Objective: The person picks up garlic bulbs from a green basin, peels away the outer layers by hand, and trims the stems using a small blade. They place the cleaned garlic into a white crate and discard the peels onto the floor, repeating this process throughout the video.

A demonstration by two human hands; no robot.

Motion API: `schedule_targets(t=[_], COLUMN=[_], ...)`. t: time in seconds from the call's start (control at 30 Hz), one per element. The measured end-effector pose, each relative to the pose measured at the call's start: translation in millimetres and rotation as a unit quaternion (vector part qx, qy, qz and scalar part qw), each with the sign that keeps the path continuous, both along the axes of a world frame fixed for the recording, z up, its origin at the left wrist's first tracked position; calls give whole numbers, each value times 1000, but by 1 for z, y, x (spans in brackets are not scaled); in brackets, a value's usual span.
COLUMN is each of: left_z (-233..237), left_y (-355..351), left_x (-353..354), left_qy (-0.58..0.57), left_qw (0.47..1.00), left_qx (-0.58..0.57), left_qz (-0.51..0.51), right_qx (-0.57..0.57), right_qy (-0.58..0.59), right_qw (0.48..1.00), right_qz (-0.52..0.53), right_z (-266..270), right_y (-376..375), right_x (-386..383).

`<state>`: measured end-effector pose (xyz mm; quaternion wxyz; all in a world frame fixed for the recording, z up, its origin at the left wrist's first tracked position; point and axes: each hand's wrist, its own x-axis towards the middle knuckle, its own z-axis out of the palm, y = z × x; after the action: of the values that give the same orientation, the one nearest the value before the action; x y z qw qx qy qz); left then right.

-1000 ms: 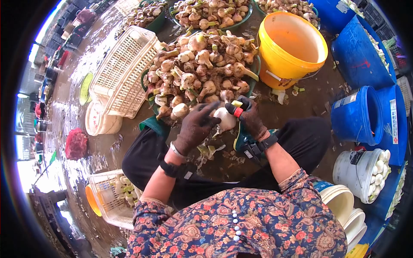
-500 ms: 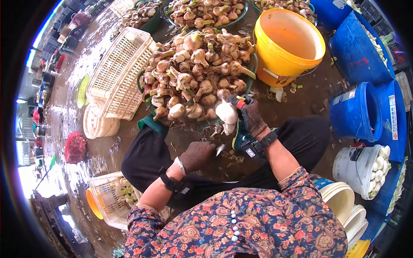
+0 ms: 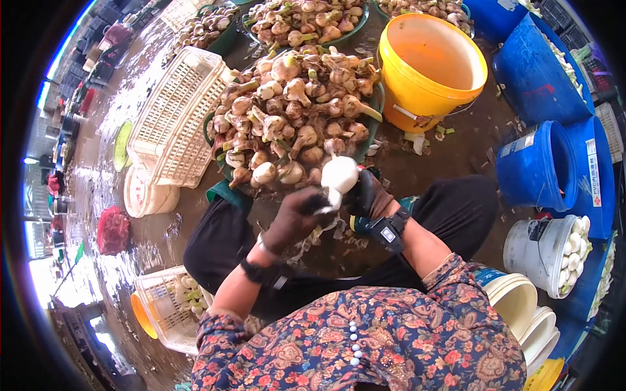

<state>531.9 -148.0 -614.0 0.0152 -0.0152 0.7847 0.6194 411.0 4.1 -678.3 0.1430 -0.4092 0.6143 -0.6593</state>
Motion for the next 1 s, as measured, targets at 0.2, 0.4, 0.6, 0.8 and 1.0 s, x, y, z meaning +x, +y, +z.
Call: schedule_targets(t=[0.2, 0.4, 0.6, 0.8, 1.0], left_z=[-4, -18, -102, -44, -33], left_y=[-23, -39, -59, -56, -6], left_x=[36, -48, -160, -123, -48], left_qy=[-197, -31, -160, -48, 41], left_qw=[932, 899, 781, 884, 970], left_qx=[-237, -405, -600, -393, -77], left_qz=[-193, 163, 63, 248, 225], right_qx=[-84, -299, -74, 150, 77], right_qy=[-756, -696, -567, -590, -500], right_qw=[646, 653, 818, 793, 857], right_qz=[71, -9, -56, 21, -98], right_z=[-49, 65, 67, -1, 0], right_y=[19, 6, 10, -8, -30], right_x=[-22, -58, -58, -22, 1])
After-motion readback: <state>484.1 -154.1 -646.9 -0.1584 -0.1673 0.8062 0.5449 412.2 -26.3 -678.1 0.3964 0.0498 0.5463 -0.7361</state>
